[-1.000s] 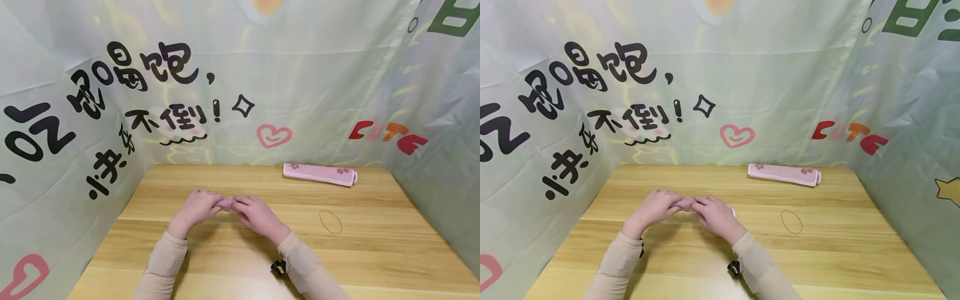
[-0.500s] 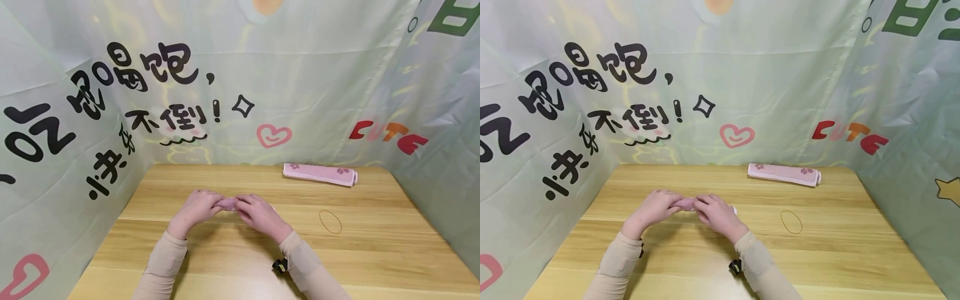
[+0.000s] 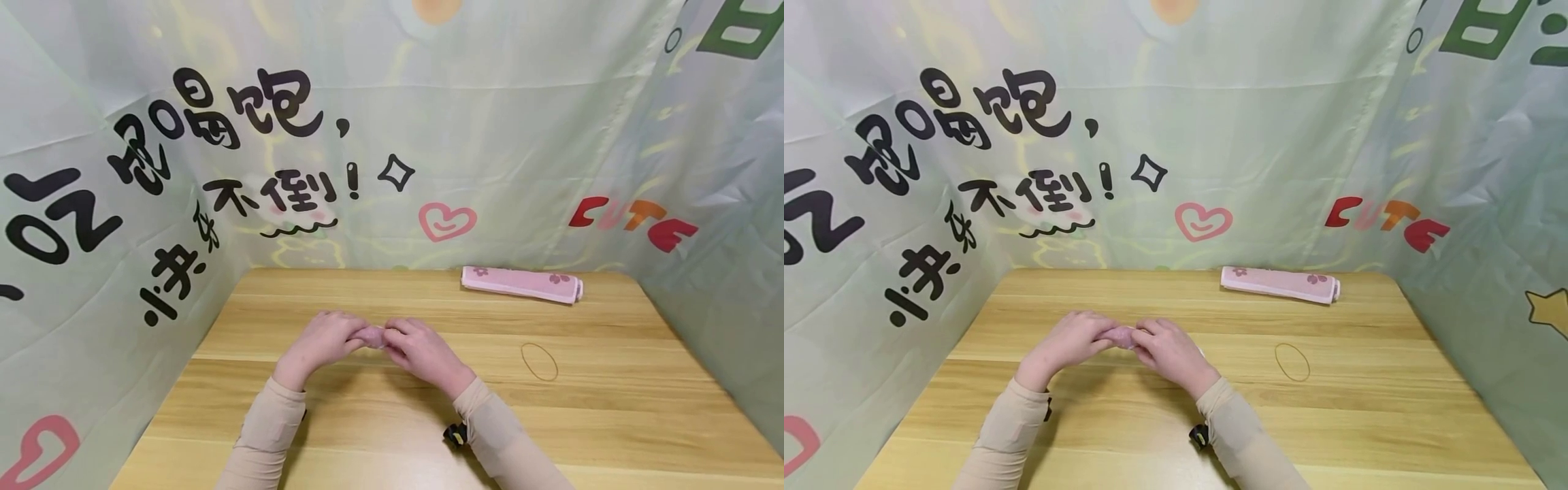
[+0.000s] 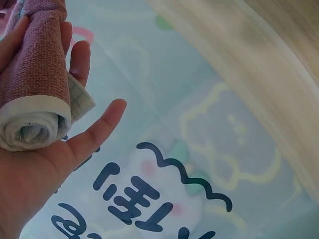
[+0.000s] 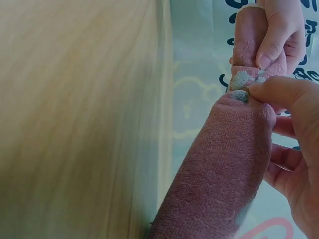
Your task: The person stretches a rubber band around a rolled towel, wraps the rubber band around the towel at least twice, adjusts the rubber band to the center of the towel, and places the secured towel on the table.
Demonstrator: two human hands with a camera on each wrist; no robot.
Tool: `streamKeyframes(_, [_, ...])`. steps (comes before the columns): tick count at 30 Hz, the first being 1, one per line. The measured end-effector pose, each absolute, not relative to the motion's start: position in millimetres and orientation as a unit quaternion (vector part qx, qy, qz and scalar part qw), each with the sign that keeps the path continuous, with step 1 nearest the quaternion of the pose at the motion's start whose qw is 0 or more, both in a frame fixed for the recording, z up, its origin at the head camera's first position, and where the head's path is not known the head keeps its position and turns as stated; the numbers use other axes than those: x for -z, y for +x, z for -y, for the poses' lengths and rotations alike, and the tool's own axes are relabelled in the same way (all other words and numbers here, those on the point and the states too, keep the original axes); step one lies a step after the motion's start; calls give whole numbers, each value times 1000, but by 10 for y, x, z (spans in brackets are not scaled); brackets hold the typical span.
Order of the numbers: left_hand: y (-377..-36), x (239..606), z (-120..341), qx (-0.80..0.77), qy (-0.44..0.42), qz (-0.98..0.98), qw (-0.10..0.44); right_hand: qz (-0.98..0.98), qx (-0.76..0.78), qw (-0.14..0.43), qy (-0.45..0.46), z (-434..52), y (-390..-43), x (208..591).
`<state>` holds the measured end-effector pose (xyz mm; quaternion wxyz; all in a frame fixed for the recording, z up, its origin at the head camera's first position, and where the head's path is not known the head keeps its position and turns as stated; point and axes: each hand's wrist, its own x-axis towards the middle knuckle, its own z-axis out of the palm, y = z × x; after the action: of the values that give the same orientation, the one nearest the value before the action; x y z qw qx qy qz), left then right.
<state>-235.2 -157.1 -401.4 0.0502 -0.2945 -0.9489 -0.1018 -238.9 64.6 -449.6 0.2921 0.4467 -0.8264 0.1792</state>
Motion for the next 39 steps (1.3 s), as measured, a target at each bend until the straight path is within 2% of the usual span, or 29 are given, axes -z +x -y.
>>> streamKeyframes(8, [-2356, 3998, 1624, 104, -330, 936, 68, 830, -188, 266, 454, -643, -2404, 4529])
streamKeyframes(20, [-2373, 3980, 1634, 115, -331, 935, 49, 827, -196, 263, 456, -696, -2431, 4516])
streamKeyframes(32, [-2381, 4009, 1540, 143, -337, 928, 67, 898, -188, 234, 321, -636, -2349, 4439])
streamKeyframes(39, [-2367, 3997, 1511, 139, -335, 929, 73, 908, -176, 234, 299, -617, -2324, 4429])
